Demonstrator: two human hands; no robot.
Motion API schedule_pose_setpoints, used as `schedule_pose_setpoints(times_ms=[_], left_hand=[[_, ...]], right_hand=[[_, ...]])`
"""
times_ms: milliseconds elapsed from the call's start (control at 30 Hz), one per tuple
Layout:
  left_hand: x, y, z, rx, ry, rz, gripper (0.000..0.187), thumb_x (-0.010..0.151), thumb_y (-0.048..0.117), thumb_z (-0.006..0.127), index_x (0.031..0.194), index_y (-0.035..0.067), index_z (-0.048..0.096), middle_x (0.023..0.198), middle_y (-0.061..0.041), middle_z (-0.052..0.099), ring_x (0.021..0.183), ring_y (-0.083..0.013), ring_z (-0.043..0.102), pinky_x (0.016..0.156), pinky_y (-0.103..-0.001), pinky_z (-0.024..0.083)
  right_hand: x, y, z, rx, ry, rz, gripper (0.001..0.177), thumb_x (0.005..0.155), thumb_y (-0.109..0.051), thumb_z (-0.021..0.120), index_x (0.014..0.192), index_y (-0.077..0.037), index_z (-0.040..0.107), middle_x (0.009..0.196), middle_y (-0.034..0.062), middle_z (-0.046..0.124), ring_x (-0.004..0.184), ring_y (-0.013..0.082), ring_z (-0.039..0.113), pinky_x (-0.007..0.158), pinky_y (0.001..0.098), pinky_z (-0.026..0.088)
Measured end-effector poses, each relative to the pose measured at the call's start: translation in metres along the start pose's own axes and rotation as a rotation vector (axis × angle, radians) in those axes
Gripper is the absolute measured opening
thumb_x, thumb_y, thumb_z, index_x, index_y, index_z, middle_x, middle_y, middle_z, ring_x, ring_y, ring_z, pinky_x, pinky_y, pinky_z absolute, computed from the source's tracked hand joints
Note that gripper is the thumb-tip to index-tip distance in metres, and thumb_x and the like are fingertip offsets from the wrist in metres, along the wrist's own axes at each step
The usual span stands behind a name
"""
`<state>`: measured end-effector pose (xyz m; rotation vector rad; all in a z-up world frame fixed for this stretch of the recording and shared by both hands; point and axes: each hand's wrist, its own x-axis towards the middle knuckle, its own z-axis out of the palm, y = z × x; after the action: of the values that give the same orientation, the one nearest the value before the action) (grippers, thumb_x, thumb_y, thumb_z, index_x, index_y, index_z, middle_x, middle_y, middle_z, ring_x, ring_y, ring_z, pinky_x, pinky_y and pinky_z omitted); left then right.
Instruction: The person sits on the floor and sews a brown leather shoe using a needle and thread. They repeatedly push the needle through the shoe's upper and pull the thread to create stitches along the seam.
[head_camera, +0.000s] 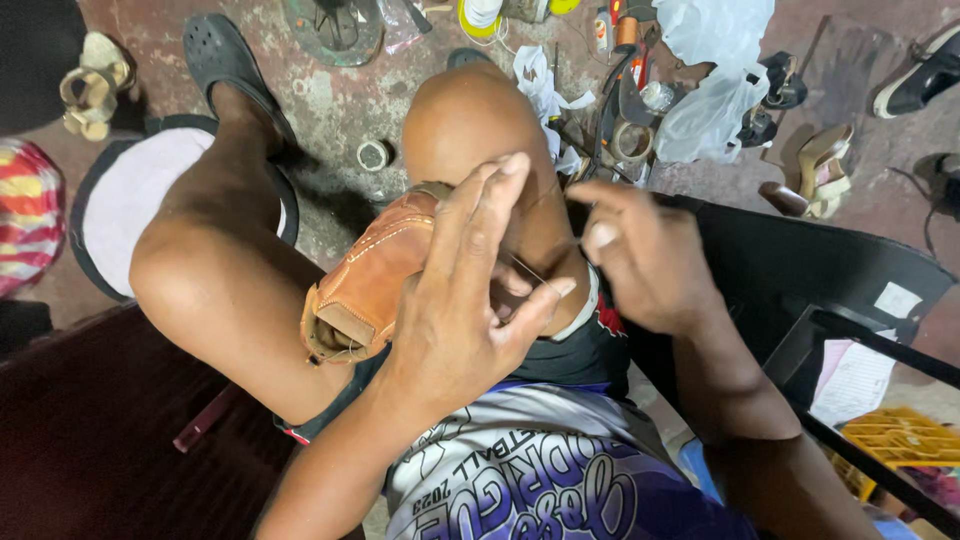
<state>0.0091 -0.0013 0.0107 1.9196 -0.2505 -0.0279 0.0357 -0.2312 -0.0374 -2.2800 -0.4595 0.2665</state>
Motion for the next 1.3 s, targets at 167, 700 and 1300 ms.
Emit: schedule_pose_setpoints(times_ms=[167, 700, 1300], left_hand=[[-0.015, -0.009, 0.002, -0.024, -0.007, 0.029, 0.071, 0.097, 0.004, 0.08, 0.155, 0.006, 0.039, 0.159, -0.018, 0.039, 0.12, -0.023, 0.068, 0.087, -0.026, 0.064], [-0.138, -0.064, -0.05, 0.351, 0.165, -0.373, 0.017, 0.092, 0.014, 0.073, 0.105, 0.003, 0.072, 0.102, -0.016, 0.074, 0.089, -0.0288, 0.071, 0.076, -0.038, 0.057], [-0.271, -0.131, -0.1, -0.44, 1.268, -0.589, 0.057, 0.097, 0.007, 0.081, 0.068, 0.014, 0.032, 0.064, 0.003, 0.037, 0.056, -0.0079, 0.028, 0.053, -0.025, 0.025]], right_hand=[[-0.001, -0.014, 0.023, 0.096, -0.053, -0.195, 0.032, 0.115, -0.021, 0.044, 0.137, 0.001, 0.051, 0.091, 0.0115, 0.07, 0.079, 0.0236, 0.07, 0.071, 0.0358, 0.054], [0.016, -0.024, 0.056, 0.403, 0.047, -0.043, 0.068, 0.082, 0.0, 0.092, 0.138, -0.001, 0.053, 0.081, -0.0022, 0.049, 0.07, 0.0032, 0.043, 0.066, 0.0184, 0.037], [0.023, -0.021, 0.057, 0.553, 0.14, 0.064, 0.053, 0.086, 0.009, 0.087, 0.128, -0.002, 0.056, 0.084, -0.0048, 0.052, 0.066, 0.0016, 0.044, 0.066, 0.018, 0.038]])
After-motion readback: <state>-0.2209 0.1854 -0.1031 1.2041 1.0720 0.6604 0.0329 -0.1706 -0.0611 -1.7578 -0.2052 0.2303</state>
